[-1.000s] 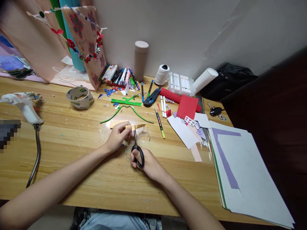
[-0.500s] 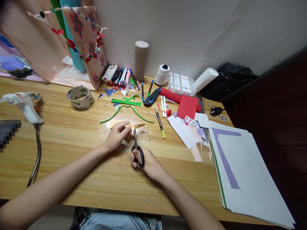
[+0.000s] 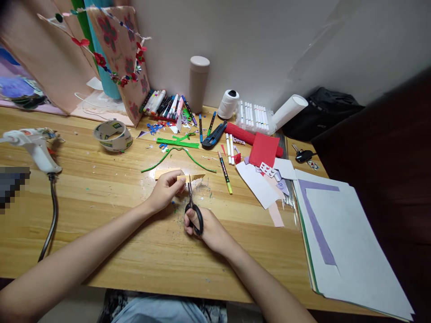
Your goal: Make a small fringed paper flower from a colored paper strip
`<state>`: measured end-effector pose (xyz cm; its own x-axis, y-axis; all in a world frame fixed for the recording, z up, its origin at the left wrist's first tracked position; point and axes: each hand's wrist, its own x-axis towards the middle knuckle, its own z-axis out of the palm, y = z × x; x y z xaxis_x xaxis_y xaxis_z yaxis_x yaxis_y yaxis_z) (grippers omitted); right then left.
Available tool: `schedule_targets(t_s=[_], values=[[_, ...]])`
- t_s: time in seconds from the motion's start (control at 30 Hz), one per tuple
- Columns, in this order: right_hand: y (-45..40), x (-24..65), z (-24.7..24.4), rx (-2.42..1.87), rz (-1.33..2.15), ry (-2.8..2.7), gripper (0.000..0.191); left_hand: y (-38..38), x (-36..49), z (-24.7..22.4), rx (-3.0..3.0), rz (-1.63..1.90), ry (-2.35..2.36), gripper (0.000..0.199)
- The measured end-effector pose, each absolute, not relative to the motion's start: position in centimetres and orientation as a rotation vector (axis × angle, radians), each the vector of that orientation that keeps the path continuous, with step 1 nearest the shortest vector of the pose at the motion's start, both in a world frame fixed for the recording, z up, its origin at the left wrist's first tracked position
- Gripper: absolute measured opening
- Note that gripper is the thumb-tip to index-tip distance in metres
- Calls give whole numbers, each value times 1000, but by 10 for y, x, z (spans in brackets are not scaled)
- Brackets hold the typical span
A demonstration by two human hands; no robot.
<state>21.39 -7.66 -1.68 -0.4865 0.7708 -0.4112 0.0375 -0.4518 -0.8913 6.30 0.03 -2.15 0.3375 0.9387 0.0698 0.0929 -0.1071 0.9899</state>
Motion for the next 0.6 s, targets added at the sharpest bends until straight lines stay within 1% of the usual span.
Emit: schedule_targets(t_s=[0.6], values=[[-76, 206, -12, -1208, 1836, -1180, 57, 0, 64, -19, 1402, 979, 934, 34]])
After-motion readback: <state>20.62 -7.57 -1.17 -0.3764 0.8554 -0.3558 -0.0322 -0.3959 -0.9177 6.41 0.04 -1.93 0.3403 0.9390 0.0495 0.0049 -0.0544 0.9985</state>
